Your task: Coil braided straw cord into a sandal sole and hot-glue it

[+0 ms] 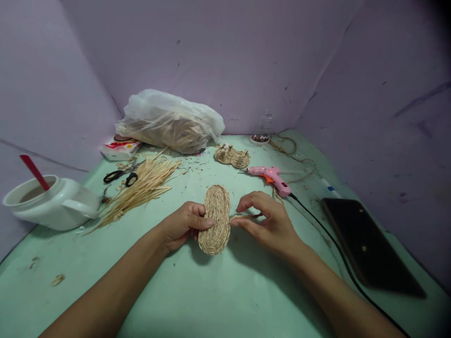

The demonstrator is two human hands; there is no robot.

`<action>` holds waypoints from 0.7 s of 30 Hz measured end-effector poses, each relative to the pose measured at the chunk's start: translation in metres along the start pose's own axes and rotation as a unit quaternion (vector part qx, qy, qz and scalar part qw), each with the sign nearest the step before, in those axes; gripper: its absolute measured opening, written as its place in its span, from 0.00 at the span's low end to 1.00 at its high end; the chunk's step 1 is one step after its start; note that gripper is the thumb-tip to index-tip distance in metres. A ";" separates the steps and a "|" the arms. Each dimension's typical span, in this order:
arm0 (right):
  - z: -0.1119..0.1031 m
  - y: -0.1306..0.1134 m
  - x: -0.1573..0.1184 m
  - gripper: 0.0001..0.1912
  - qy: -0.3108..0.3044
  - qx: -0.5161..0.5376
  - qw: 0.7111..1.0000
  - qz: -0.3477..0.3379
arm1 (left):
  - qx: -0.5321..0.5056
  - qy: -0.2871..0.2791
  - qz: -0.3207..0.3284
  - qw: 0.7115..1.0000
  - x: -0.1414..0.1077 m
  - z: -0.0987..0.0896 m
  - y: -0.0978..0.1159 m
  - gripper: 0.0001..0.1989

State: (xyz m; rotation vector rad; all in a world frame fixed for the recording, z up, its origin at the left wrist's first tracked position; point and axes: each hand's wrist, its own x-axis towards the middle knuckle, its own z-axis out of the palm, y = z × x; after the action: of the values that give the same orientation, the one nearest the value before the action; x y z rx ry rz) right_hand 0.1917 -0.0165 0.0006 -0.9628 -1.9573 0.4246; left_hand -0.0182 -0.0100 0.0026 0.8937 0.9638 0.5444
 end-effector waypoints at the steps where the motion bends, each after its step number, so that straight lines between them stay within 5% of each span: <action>1: -0.001 0.000 0.000 0.09 -0.003 -0.004 1.000 0.009 | 0.002 0.000 0.000 1.000 0.000 0.000 0.000 0.19; 4: -0.003 0.001 0.000 0.08 -0.027 -0.022 0.999 0.024 | 0.008 0.003 -0.001 1.000 0.000 -0.002 0.000 0.19; 9: -0.007 0.000 0.002 0.02 -0.035 -0.020 0.998 -0.048 | 0.013 0.006 -0.005 1.000 0.001 -0.003 0.000 0.18; 21: -0.004 0.004 0.003 0.04 -0.028 -0.054 0.991 -0.117 | 0.025 -0.004 -0.004 1.000 -0.001 -0.002 0.001 0.19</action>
State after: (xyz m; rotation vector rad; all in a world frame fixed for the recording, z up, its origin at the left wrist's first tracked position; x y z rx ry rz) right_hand 0.1955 -0.0121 0.0022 -0.7817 -2.1319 0.2160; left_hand -0.0207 -0.0093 0.0032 0.9367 0.9760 0.5117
